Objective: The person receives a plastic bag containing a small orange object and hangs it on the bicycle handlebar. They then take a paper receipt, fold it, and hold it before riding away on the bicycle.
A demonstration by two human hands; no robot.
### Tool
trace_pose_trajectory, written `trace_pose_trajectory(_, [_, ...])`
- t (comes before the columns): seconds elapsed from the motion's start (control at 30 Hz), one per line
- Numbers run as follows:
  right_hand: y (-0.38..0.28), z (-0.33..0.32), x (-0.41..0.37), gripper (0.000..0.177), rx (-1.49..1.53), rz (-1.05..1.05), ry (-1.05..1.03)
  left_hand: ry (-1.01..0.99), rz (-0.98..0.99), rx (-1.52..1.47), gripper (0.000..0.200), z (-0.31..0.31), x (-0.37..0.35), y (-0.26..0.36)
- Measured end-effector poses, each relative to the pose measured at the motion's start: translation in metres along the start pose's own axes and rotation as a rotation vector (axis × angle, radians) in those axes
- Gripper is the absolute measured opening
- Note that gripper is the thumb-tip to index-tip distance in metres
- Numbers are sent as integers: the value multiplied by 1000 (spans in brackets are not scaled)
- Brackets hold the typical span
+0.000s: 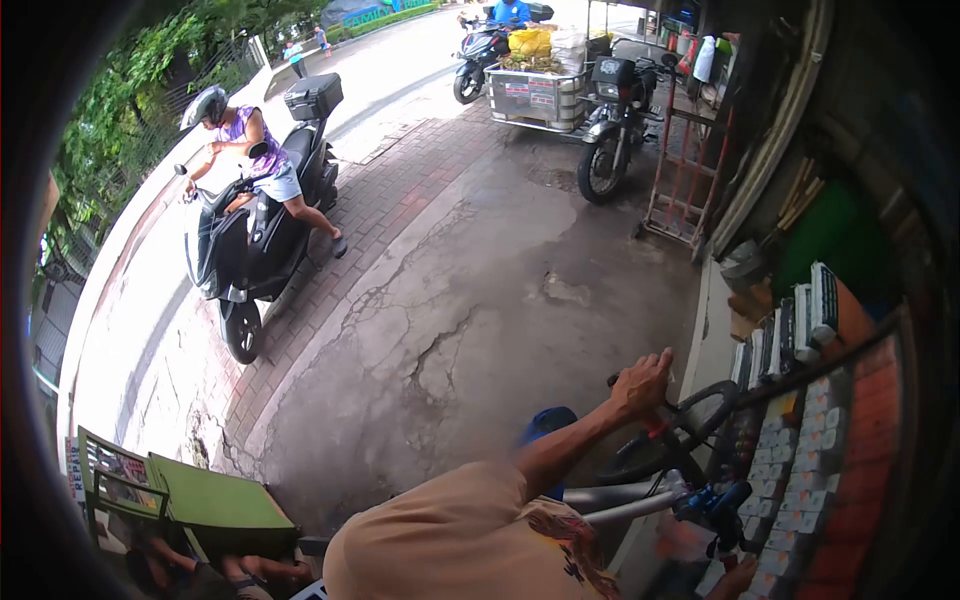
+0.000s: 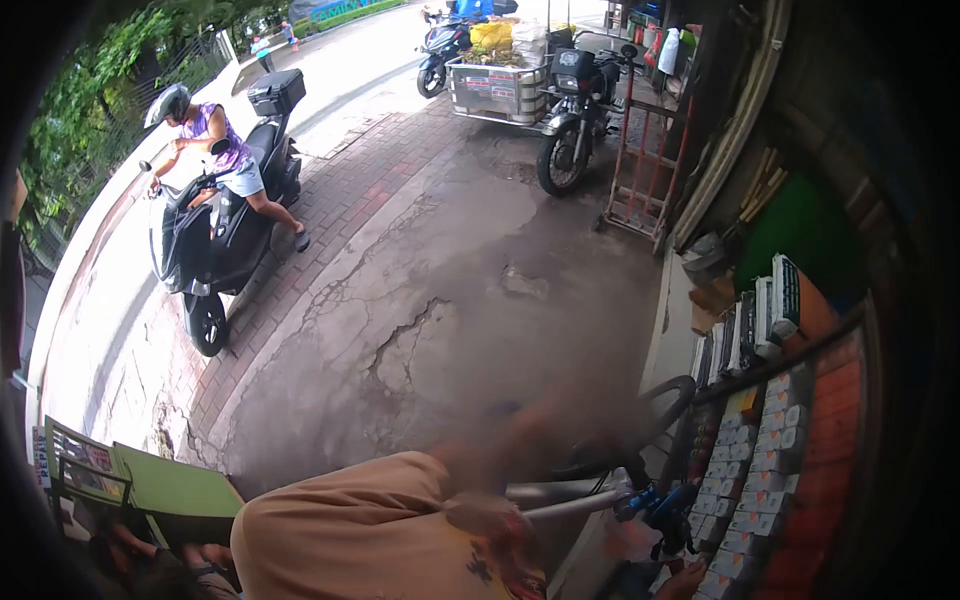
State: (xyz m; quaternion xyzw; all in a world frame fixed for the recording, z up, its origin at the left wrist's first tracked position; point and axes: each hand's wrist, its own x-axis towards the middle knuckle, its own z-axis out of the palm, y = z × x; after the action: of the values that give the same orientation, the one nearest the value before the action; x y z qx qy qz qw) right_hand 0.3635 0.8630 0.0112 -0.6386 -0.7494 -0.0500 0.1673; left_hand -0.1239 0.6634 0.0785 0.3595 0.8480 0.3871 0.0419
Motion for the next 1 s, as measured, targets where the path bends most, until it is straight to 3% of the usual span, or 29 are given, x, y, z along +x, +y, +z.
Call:
trace_pose_trajectory(0.1, [23, 13, 2, 37, 132, -47, 74, 31, 36, 17, 37, 3, -9, 7])
trace_pose_trajectory(0.2, [57, 46, 23, 43, 139, 64, -128, 85, 90, 46, 30, 11, -15, 6])
trace_pose_trajectory(0.3, [19, -55, 12, 35, 531, 85, 60, 108, 97, 77, 27, 15, -17, 7])
trace_pose_trajectory(0.33, [72, -32, 37, 34, 377, -39, 335, 102, 99, 87, 27, 7, -20, 16])
trace_pose_trajectory(0.37, [145, 7, 79, 40, 807, 105, 179, 93, 14, 73, 28, -1, -27, 22])
trace_pose_trajectory(0.4, [159, -32, 85, 42, 815, 233, 156, 104, 59, 61, 29, 2, -32, 20])
trace_pose_trajectory(0.43, [143, -86, 80, 40, 917, 188, 285, 113, 104, 49, 31, 7, -33, 16])
trace_pose_trajectory(0.47, [89, -147, 73, 39, 1166, 351, 532, 122, 149, 38, 32, 13, -31, 13])
trace_pose_trajectory(0.53, [99, -204, 84, 35, 1315, 200, 677, 35, 18, 79, 33, 23, -22, 18])
trace_pose_trajectory(0.6, [90, -263, 98, 32, 1236, 186, 868, 176, 249, 209, 28, 27, -21, 23])
trace_pose_trajectory(0.7, [108, -310, 123, 32, 836, 152, 1074, 152, 179, 231, 17, 36, -18, 36])
trace_pose_trajectory(0.73, [114, -320, 124, 32, 732, 222, 1055, 147, 133, 267, 16, 32, -23, 49])
trace_pose_trajectory(0.8, [104, -345, 121, 32, 546, 311, 987, 112, 228, 255, 15, 20, -19, 47])
trace_pose_trajectory(0.9, [183, -305, 163, 45, 962, 297, 895, 150, 242, 255, 14, 27, -16, 20])
trace_pose_trajectory(1.0, [192, -314, 178, 63, 2059, 372, 889, 155, 233, 260, 16, 29, -19, 23])
